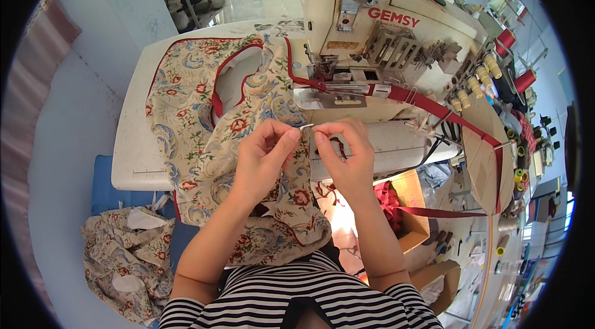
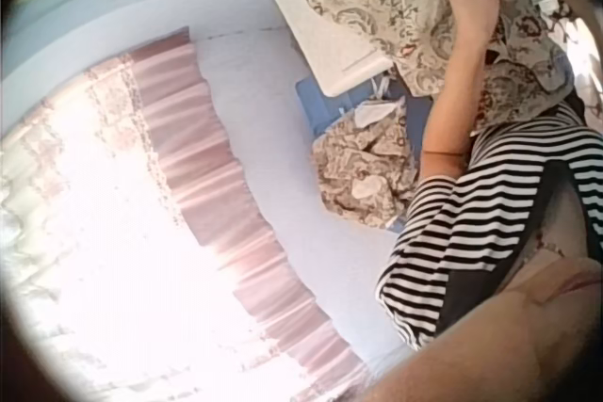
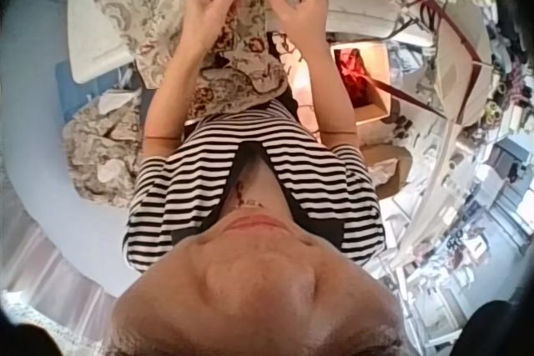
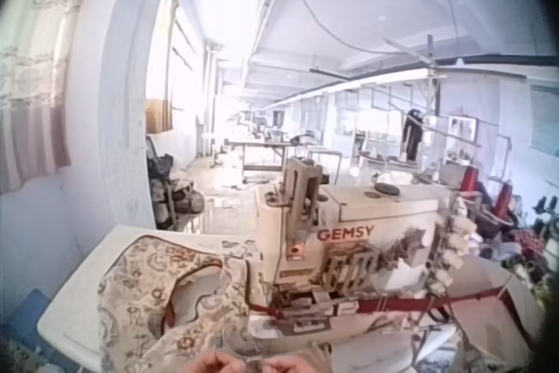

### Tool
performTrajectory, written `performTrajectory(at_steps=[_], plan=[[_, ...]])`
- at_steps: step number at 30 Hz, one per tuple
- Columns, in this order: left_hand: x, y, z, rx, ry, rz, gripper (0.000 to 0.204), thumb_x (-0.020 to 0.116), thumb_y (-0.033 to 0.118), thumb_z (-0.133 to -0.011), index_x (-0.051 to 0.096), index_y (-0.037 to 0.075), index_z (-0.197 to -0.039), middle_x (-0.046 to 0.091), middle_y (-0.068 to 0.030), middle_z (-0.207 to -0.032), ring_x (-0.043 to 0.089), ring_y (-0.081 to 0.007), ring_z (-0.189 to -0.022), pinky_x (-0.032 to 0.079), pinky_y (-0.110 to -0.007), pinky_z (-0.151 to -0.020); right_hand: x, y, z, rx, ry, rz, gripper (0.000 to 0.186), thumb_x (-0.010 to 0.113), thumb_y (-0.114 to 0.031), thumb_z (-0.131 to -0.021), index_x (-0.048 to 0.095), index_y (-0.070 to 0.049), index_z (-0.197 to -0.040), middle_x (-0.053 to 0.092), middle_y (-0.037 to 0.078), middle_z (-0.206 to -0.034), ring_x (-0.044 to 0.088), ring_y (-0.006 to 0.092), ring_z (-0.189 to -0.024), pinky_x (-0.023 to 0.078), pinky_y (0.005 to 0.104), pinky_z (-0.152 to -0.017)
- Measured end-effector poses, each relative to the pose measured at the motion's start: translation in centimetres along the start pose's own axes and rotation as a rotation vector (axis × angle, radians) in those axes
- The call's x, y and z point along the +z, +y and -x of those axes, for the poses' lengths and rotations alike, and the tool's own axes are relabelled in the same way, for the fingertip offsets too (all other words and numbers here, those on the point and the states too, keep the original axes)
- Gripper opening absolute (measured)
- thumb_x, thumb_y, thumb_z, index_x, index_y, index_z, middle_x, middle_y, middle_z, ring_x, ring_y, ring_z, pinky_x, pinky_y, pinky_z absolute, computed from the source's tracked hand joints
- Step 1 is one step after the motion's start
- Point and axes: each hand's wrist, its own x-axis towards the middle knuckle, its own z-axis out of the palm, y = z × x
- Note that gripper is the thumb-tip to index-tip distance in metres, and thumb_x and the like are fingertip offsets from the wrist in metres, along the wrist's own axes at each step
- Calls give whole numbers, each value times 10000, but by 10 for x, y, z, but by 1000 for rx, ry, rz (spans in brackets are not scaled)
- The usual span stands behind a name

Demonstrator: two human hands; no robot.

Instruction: The person aligns a red ribbon along the edge of a floral fabric and sews it using a GEMSY overlock machine. They repeatedly cut threads, reposition the ribbon, and continue stitching along the fabric edge.

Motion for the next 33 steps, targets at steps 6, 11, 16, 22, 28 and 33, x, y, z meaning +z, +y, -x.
performTrajectory(at_steps=[6,11,16,22,28,33], plan=[[-1,1,-2,-28,-4,-9,144,583,182,-909,567,41,-891,563,4,-736,501,-51,-599,414,-202,-497,-1,4,1,-7,-25,54,78,672,-111,-783,614,-97,-834,587,4,-770,539,210,-765,340,404,-898],[-1,-1,-2,0,-31,-1,140,579,179,-911,568,41,-894,559,7,-732,496,-48,-590,409,-197,-488,1,1,-1,-20,-5,48,82,680,-130,-783,624,-104,-839,584,-8,-732,525,183,-736,341,349,-814],[0,-1,0,-17,-25,-11,143,580,183,-912,570,42,-896,558,10,-728,492,-45,-585,404,-190,-483,3,2,-2,-37,19,58,54,673,-124,-790,629,-107,-818,577,-18,-694,514,168,-701,333,330,-778],[3,-1,1,-6,0,1,172,592,221,-910,555,55,-881,517,47,-664,431,-14,-539,335,-173,-455,3,1,-2,-28,21,55,47,669,-121,-794,625,-108,-802,574,-20,-683,511,163,-690,333,326,-782],[2,-3,0,-6,-2,5,175,596,222,-907,559,53,-880,516,49,-664,433,-11,-543,336,-170,-452,3,1,-2,-20,17,53,46,666,-124,-797,623,-106,-800,574,-20,-682,512,165,-694,331,325,-785],[1,-3,0,9,-3,-18,181,596,220,-907,565,46,-874,538,37,-679,452,-20,-554,353,-177,-463,1,3,-2,-38,33,59,48,661,-113,-798,621,-88,-805,583,2,-729,513,178,-708,350,325,-765]])
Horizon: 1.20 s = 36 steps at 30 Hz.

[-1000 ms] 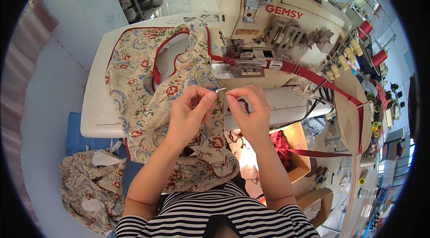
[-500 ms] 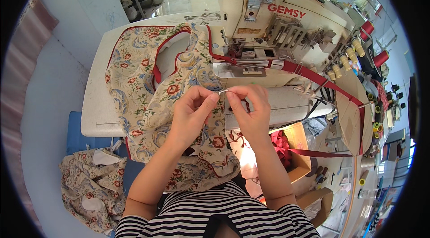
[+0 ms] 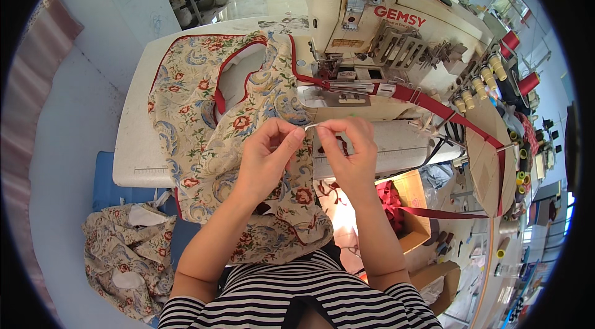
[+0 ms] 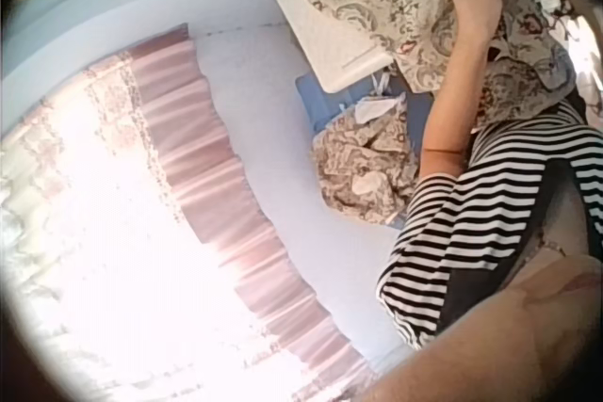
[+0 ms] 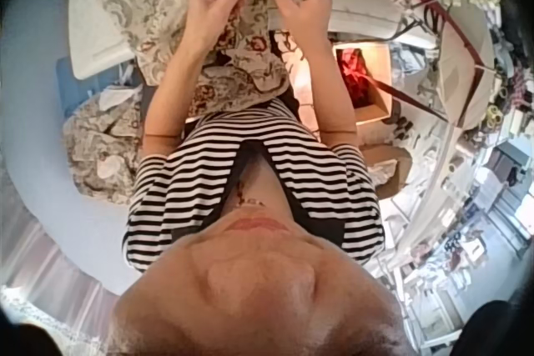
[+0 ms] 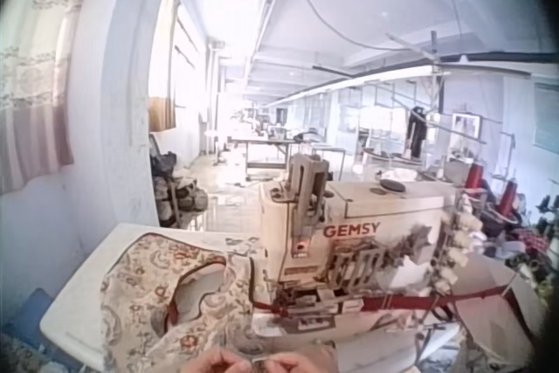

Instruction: The person aligns a red ribbon along the edge of a floral fabric and sews it using a GEMSY overlock machine. They repeatedly cut threads, reposition the ribbon, and continue stitching along the fabric edge.

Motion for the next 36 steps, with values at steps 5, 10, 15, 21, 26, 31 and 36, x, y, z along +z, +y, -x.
performTrajectory(at_steps=[5,10,15,21,26,31,36], plan=[[-10,4,-4,-10,-13,-81,193,603,219,-902,575,31,-871,573,14,-698,481,-33,-589,375,-191,-504,-14,21,-2,88,116,-13,51,657,-100,-798,619,-72,-816,579,33,-777,511,192,-709,377,333,-724],[-17,16,-13,-32,-46,-238,177,602,202,-899,575,29,-866,567,9,-727,509,-46,-665,407,-196,-589,-12,28,-22,131,23,171,102,678,-172,-790,621,-89,-803,555,17,-737,523,188,-711,373,333,-699],[-20,19,-27,-23,-80,-284,193,610,206,-894,578,18,-859,578,6,-730,517,-50,-678,417,-201,-622,11,41,-38,20,-1,517,153,701,-230,-763,612,-106,-771,547,0,-716,530,189,-727,372,330,-701],[-23,21,-59,18,-149,-428,193,602,185,-890,582,2,-835,573,7,-703,498,-58,-653,404,-213,-603,22,60,-41,34,50,440,141,687,-172,-760,571,-102,-722,542,1,-688,523,203,-704,379,342,-698],[-17,30,-98,48,-226,-648,174,586,154,-884,598,-3,-809,578,-3,-692,467,-55,-623,369,-216,-558,14,68,-37,80,88,213,150,681,-131,-758,544,-95,-708,521,-3,-655,504,197,-659,378,337,-664],[-12,19,-123,35,-264,-701,187,587,150,-883,598,-30,-835,578,-21,-675,499,-69,-603,397,-236,-558,12,70,-36,68,99,242,153,685,-135,-758,544,-103,-708,506,-12,-646,473,176,-619,366,324,-645],[-9,16,-132,-3,-266,-705,195,592,144,-880,592,-48,-849,589,-37,-679,533,-84,-617,427,-248,-579,13,72,-35,67,106,240,149,689,-138,-759,550,-109,-713,497,-21,-641,454,159,-596,359,312,-639]])
